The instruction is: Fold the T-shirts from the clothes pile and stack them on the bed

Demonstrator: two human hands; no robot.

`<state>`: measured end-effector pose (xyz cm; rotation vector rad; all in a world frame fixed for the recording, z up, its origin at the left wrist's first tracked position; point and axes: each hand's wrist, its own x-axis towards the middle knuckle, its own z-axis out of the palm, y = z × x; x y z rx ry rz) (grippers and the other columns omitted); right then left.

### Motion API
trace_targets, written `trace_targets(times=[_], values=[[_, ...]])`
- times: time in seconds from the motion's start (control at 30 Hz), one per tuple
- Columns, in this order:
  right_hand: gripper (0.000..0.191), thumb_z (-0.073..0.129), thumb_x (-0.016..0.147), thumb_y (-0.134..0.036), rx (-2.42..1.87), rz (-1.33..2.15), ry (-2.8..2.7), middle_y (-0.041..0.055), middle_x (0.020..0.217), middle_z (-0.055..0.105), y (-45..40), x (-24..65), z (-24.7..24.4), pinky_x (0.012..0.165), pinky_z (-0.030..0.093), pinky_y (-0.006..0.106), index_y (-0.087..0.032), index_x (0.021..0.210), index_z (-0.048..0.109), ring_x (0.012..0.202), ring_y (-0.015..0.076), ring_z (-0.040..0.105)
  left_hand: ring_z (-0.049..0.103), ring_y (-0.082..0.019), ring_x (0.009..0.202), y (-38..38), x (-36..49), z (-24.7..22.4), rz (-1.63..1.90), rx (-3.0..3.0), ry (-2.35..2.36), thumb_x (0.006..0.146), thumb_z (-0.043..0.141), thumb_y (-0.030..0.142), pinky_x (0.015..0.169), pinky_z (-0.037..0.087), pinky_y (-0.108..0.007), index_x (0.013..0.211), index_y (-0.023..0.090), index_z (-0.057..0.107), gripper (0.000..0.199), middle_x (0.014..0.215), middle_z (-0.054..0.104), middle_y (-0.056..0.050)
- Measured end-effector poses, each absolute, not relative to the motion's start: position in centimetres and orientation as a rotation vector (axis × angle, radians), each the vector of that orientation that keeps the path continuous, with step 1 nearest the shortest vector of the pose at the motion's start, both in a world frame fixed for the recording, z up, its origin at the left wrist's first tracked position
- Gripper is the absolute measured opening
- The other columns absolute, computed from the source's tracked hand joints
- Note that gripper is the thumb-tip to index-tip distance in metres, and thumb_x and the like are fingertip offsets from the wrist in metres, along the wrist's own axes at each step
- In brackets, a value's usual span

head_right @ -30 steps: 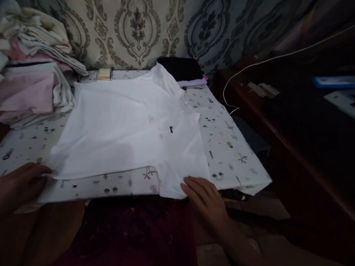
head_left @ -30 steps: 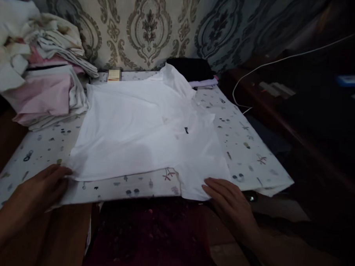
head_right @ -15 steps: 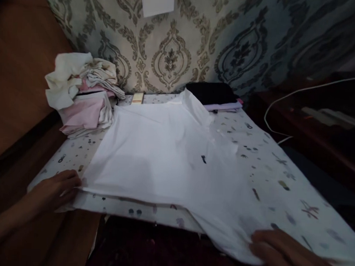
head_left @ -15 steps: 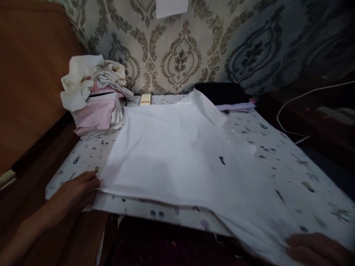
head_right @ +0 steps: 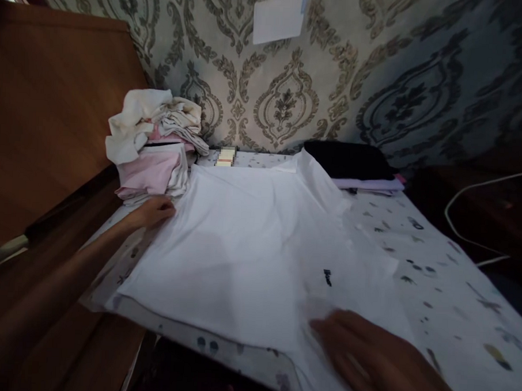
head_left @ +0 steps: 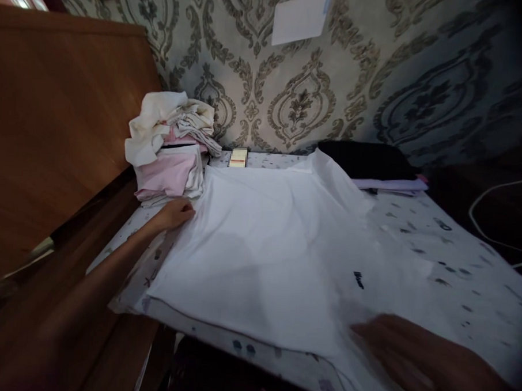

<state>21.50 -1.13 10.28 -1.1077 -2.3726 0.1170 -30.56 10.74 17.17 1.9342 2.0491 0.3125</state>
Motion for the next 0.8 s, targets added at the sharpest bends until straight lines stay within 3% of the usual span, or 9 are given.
trace_targets(times=[0.13,0.3,0.57,0.7,0.8], values=[[0.031,0.053,0.098,-0.037,-0.965,0.243,-2.503,0.0097,0.124,0.070,2.8,17.9,11.7,0.085,0.064,0.045,-0.034,0.124,0.068,0.107,0.0283,0.071,0.058,-0.019,0.071,13.5,-29.6,14.5,0.374,1.900,2.127,0.078,0.062,0.035,0.060,0.039,-0.028,0.080,0.016,0.066,0.019,0.078,0.068,-0.005],[0.026,0.053,0.099,-0.035,-0.897,0.305,-2.504,0.0081,0.131,0.065,4.5,14.2,11.7,0.090,0.061,0.047,-0.031,0.121,0.067,0.117,0.0277,0.065,0.058,-0.017,0.070,13.7,-29.4,13.6,0.423,1.902,2.075,0.075,0.063,0.024,0.061,0.037,-0.027,0.078,0.017,0.067,0.009,0.075,0.068,-0.001],[0.024,0.049,0.100,-0.024,-0.674,0.286,-2.582,0.0092,0.126,0.067,5.9,10.4,12.8,0.091,0.060,0.044,-0.026,0.117,0.066,0.116,0.0254,0.064,0.055,-0.015,0.067,14.0,-29.8,13.6,0.457,1.893,2.037,0.079,0.062,0.029,0.060,0.035,-0.026,0.084,0.016,0.067,0.014,0.075,0.067,-0.001],[0.023,0.047,0.101,-0.024,-0.629,0.260,-2.628,0.0112,0.123,0.067,6.3,9.2,13.2,0.088,0.060,0.044,-0.023,0.113,0.066,0.114,0.0255,0.064,0.055,-0.015,0.069,13.9,-29.5,13.5,0.423,1.919,2.018,0.074,0.063,0.018,0.062,0.036,-0.026,0.076,0.017,0.065,0.003,0.073,0.065,0.001],[0.023,0.045,0.102,-0.022,-0.611,0.263,-2.638,0.0113,0.122,0.067,6.4,8.7,13.2,0.086,0.060,0.045,-0.022,0.111,0.066,0.112,0.0254,0.064,0.055,-0.016,0.071,13.9,-29.7,13.8,0.423,1.925,2.068,0.078,0.057,0.015,0.063,0.037,-0.027,0.078,0.017,0.062,0.006,0.076,0.065,0.000]])
